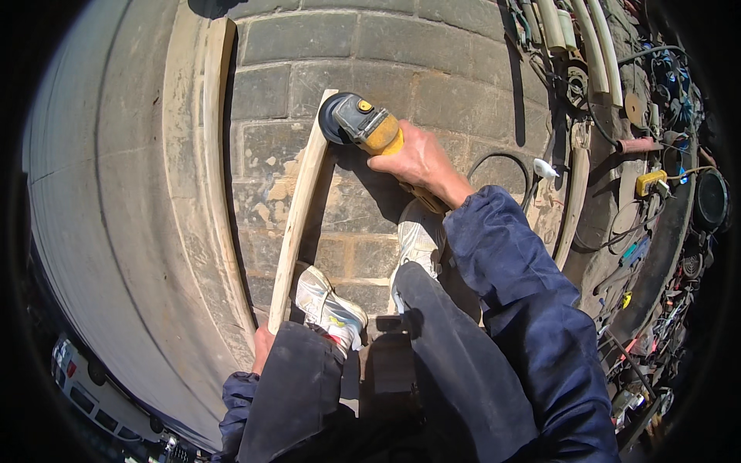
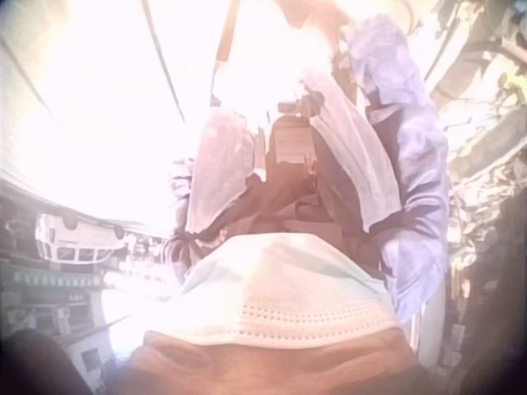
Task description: The person sits on a paved surface and uses an angle grinder to sand a long, curved wooden piece. They hold the wood with one hand and move the grinder along its length, then briefly inspect the surface before continuing.
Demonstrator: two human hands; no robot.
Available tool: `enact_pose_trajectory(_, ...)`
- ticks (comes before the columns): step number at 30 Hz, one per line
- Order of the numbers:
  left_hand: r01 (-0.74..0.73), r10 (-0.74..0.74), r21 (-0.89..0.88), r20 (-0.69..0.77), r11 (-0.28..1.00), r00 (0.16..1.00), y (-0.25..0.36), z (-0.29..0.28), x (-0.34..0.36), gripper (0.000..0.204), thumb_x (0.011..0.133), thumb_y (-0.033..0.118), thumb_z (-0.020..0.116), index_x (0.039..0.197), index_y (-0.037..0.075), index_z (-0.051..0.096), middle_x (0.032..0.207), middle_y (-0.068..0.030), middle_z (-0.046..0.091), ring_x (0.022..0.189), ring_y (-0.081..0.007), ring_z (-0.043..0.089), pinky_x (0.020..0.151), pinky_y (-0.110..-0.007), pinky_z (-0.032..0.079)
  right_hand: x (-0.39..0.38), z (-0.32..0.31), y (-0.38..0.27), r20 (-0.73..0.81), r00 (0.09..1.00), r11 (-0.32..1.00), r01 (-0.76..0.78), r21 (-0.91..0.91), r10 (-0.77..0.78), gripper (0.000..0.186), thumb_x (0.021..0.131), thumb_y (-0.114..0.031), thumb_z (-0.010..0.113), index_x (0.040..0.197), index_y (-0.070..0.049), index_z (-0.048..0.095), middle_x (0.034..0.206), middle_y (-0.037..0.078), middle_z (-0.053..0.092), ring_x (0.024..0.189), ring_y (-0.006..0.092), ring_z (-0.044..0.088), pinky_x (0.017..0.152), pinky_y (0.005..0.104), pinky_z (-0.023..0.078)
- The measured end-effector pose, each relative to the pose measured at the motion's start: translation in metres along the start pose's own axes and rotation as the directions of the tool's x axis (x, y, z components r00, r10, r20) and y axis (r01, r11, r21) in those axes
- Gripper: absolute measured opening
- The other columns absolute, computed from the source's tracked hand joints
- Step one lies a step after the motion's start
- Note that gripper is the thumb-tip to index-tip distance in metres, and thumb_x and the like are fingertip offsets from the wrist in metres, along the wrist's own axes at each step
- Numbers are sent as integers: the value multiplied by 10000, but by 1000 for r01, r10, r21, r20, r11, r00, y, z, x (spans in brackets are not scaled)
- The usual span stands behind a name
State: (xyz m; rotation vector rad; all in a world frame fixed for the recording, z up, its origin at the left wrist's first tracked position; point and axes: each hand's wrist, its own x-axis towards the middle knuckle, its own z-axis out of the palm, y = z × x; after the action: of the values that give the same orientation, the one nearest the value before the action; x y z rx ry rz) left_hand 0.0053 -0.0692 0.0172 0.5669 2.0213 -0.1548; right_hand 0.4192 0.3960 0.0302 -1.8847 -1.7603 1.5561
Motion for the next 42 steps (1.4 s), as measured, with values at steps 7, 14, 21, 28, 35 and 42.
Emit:
enact_pose_trajectory(7,-37,47,-109,87,993,995,16,-6,-8,516,875,375,936,1195,-9,807,1003,-245,830,957,-283,824,879,-436,624,-14,4,-9,85,995,987,59,-151,-47,759,787,-422,942,1413,-49,727,1235,188,825,1148,341,791,1049,448,603)
enact_pose_trajectory(14,-44,50,-69,94,997,994,4,-8,-4,486,903,346,907,1226,-1,798,1001,-234,827,935,-247,804,876,-424,618,6,-13,-21,54,994,994,-86,-72,90,774,791,-432,948,1424,-46,728,1249,193,823,1162,346,787,1065,454,595)
enact_pose_trajectory(21,-20,34,-91,156,996,987,-15,-5,7,508,904,353,903,1263,9,800,1051,-265,831,1002,-350,839,897,-448,625,11,-5,-17,3,999,998,-53,-18,53,698,816,-366,948,1394,-36,738,1227,149,821,1133,277,775,1042,420,601)
enact_pose_trajectory(28,-41,56,-84,179,996,982,-3,-14,0,473,890,304,892,1207,-34,796,1020,-269,826,956,-362,831,869,-454,623,-18,2,-14,125,992,962,44,-270,-10,671,807,-357,933,1333,-12,699,1180,264,820,1052,426,817,950,482,632)
enact_pose_trajectory(35,-68,75,-47,187,997,980,4,-25,-1,406,834,202,893,1140,-49,802,970,-262,821,908,-365,818,840,-462,622,-55,39,-17,286,932,895,313,-319,-224,631,781,-399,913,1242,-34,686,1069,254,814,1006,497,797,849,553,627)
enact_pose_trajectory(42,29,-28,0,264,1000,964,0,-33,5,421,770,189,907,1078,-80,808,883,-213,807,838,-296,787,802,-434,606,17,-18,-28,-55,998,992,15,-123,-22,680,833,-421,898,1313,31,733,1071,217,836,1018,323,826,924,457,637)
